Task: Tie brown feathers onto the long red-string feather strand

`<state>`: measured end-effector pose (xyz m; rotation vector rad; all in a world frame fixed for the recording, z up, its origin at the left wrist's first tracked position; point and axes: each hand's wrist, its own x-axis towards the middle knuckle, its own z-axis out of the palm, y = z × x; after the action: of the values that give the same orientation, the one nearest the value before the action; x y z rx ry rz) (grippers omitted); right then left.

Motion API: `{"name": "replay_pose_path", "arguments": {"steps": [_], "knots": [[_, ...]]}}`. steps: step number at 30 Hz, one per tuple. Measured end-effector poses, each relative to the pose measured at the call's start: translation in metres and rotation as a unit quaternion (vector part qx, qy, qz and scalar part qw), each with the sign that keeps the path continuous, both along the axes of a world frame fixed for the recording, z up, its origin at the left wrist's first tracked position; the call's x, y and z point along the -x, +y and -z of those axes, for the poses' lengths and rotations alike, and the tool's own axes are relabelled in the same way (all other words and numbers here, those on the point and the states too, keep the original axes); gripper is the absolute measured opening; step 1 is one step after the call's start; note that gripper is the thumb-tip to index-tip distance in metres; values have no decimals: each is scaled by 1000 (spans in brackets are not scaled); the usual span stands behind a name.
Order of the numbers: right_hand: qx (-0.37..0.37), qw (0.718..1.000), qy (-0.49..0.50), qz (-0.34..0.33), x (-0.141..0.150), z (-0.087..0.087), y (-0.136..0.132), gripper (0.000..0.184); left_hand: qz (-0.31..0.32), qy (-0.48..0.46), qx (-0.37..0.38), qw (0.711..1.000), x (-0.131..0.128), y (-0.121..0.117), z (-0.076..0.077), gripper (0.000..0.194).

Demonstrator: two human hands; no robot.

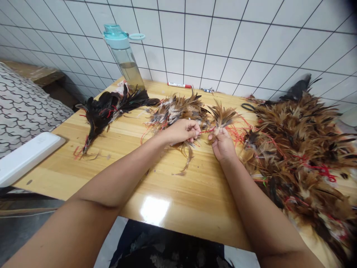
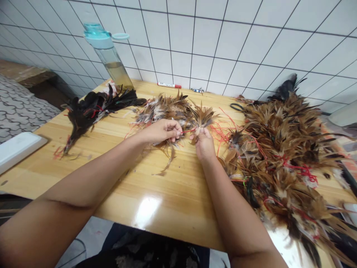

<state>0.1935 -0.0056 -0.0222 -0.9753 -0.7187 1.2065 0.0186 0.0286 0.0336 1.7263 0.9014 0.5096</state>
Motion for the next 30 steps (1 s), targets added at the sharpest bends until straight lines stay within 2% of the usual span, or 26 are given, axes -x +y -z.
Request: {"name": "replay_pose_path", "arguments": {"steps": [8, 13, 18, 22, 25, 28, 30], "knots": [[5, 1000, 5, -11, -1, 0, 0, 17, 5, 58, -83, 995, 4, 3, 1, 8], [-9, 999, -46, -20, -2, 4, 0, 23, 5, 67, -97, 993, 5, 4, 1, 10], [-27, 995, -94, -15, -2, 9, 1, 31, 19, 34, -109, 993, 6, 1, -8, 10], [-17, 994, -111, -6, -2, 12, 2, 33, -3, 41, -147, 988, 11, 0, -17, 12], [-9, 994, -110, 6, -1, 12, 3, 34, 28, 109, -182, 977, 16, 1, -19, 13], [-16, 993, -115, 17, -1, 14, 5, 35, 80, 200, -242, 946, 15, 0, -14, 14], [-25, 991, -126, 30, -1, 15, 5, 37, 55, 225, -304, 924, 11, -3, -9, 17]]}}
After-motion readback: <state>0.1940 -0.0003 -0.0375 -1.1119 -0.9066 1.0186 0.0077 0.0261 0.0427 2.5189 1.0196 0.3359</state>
